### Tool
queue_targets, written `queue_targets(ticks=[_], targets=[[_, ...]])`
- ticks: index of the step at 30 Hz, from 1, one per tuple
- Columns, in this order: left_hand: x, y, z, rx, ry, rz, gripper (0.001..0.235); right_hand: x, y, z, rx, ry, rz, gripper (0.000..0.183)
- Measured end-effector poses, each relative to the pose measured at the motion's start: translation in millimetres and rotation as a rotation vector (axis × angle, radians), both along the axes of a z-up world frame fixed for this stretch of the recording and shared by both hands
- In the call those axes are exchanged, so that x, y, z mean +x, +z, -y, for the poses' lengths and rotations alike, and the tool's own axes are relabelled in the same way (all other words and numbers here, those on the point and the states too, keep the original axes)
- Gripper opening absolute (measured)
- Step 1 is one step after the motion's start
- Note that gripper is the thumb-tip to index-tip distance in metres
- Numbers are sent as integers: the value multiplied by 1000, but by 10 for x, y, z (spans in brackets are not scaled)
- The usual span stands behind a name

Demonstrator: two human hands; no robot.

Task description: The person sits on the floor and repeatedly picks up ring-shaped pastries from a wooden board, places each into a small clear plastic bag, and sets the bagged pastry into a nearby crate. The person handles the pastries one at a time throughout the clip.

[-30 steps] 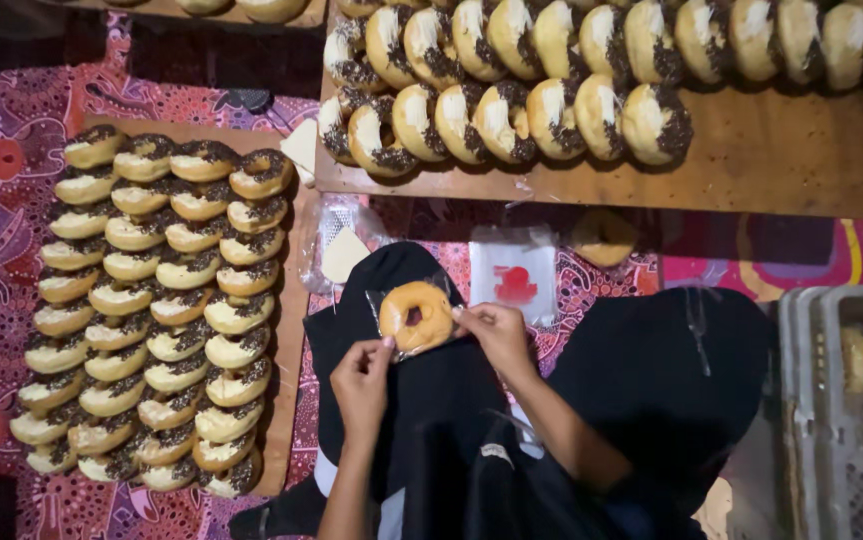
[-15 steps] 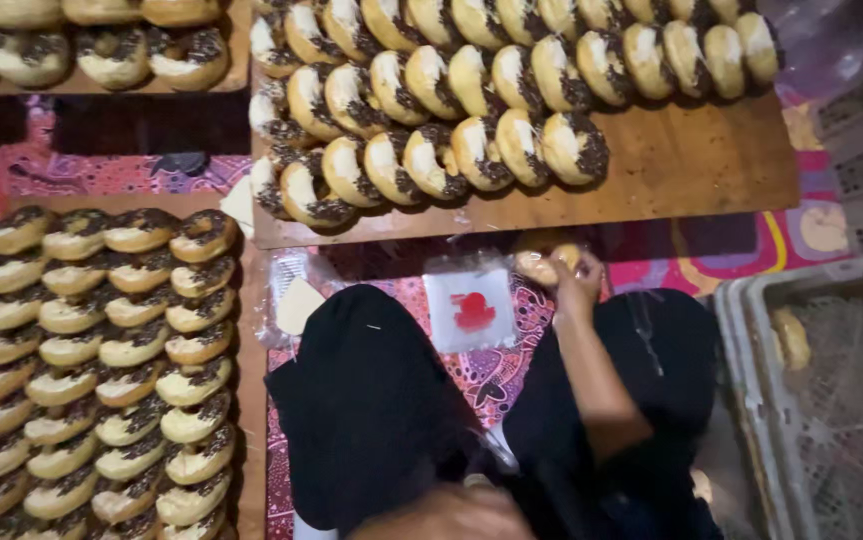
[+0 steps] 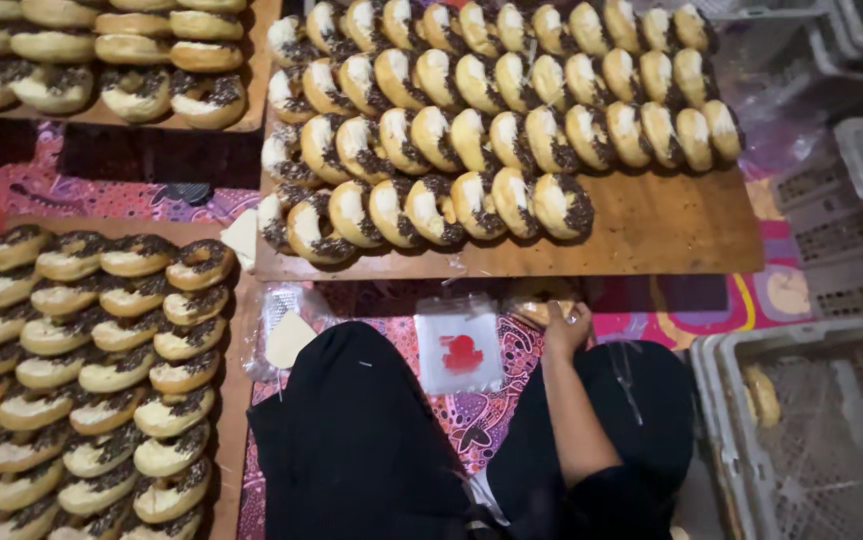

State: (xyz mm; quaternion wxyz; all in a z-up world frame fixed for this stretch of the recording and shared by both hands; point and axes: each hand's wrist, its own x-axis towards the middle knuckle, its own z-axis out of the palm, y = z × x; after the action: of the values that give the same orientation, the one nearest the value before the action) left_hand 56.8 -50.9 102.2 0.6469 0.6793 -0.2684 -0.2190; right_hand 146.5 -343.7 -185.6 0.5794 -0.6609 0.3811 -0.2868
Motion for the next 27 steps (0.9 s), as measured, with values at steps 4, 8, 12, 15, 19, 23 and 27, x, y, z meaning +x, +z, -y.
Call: queue_targets(ticks=[4, 8, 12, 15, 19, 23, 27], targets=[[-355, 131, -113, -58, -300, -202, 25, -135, 126, -70, -116, 36, 44, 68], [96, -695, -154, 208, 163, -14, 26, -292, 370, -375, -726, 104, 46, 62], [797, -2092, 35, 1380, 8, 150, 75, -222, 364, -1108, -696, 777, 9, 36], [916, -2725, 163, 1514, -43, 247, 68, 20, 275, -1484, -996, 1195, -435, 45], [862, -2938, 161, 1571, -172, 172, 82, 304, 213, -1621, -974, 1396, -762, 28], [911, -3046, 111, 1538, -30, 228, 63, 399, 205, -1517, -1045, 1367, -701, 33], [828, -3194, 138, 1502, 59, 295, 61, 341, 107, -1457, -887, 1480, -529, 36]])
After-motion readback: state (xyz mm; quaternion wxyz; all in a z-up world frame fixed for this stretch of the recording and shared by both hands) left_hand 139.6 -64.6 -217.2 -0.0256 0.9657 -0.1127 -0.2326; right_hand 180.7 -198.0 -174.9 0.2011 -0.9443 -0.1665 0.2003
